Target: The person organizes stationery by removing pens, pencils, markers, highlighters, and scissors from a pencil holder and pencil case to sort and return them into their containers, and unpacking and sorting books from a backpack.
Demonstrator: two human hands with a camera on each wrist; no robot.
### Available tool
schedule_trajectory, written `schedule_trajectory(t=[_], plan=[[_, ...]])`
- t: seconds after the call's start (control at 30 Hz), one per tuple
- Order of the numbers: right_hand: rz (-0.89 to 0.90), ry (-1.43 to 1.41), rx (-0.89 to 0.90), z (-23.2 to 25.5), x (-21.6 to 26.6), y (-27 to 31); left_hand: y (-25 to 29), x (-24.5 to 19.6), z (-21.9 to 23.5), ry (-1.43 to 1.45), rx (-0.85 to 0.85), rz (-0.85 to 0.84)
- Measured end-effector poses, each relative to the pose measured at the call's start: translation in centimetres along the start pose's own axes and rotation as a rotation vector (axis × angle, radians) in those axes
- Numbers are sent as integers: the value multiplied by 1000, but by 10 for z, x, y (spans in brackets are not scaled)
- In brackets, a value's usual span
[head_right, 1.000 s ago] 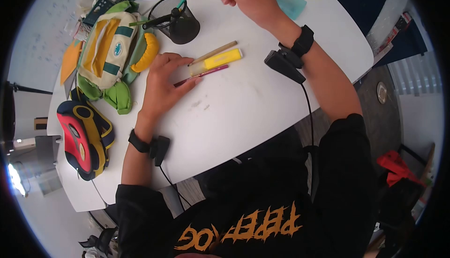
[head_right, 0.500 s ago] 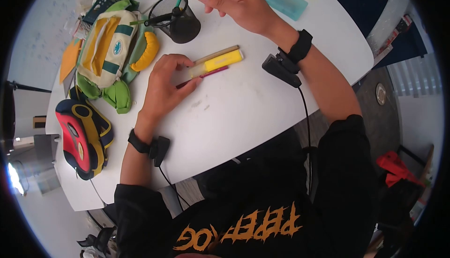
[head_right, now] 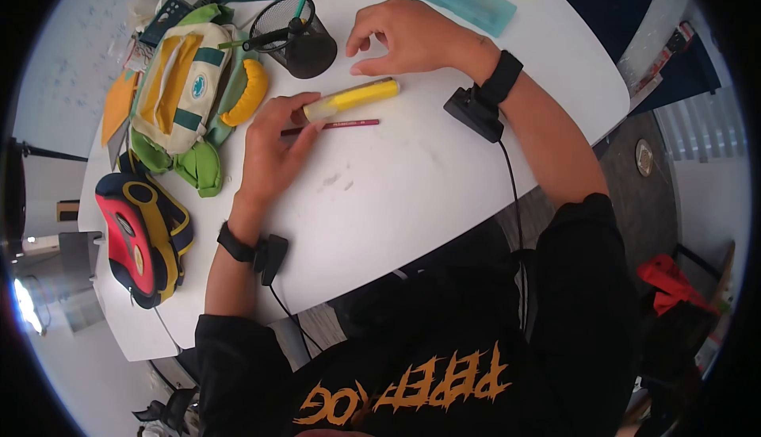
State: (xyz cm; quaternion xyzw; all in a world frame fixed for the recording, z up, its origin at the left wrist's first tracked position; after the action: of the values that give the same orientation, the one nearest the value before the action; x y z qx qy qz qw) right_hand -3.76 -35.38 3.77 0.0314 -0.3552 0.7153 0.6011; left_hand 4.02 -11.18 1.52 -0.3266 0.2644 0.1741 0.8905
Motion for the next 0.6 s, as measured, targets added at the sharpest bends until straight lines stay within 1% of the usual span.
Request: schedule_trajectory(t=[0.03, 0.07, 0.17, 0.23, 0.27, 0.33, 0.47, 0.53, 0.6], plan=[[-37, -19, 78, -4, -5, 1, 2, 1, 0, 19, -16, 22], [-41, -25, 81, -7, -8, 2, 4, 2, 0, 18, -11, 29], [-23, -53, 123, -7, -8, 1, 0, 0, 2, 30, -67, 17], [-115, -207, 147, -6, -3, -1, 0, 0, 5, -16, -112, -8], [-113, -207, 150, -5, -3, -1, 0, -1, 4, -16, -115, -5], [-39, -102, 156, -8, 0, 1, 2, 1, 5, 51, -158, 119], [10, -102, 133, -11, -1, 1, 1, 5, 4, 78, -194, 109], [-71, -54, 145, -13, 1, 1, 1, 3, 5, 80, -204, 54], [-89, -59, 169, -11, 5, -1, 0, -2, 7, 86, -208, 52]])
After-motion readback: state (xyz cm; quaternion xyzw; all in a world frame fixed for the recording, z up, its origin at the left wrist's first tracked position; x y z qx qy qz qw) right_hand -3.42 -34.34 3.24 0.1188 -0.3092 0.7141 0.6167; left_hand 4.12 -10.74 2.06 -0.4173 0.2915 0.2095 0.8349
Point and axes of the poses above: each hand's wrist, its own y-axis away from the middle knuckle, its own z-axis out of the back of the hand, x = y × z, the point moved 4 cm from there along -y, towards the middle knuckle, and after that the axes turned 11 degrees about -x, right-handed, at the moved point
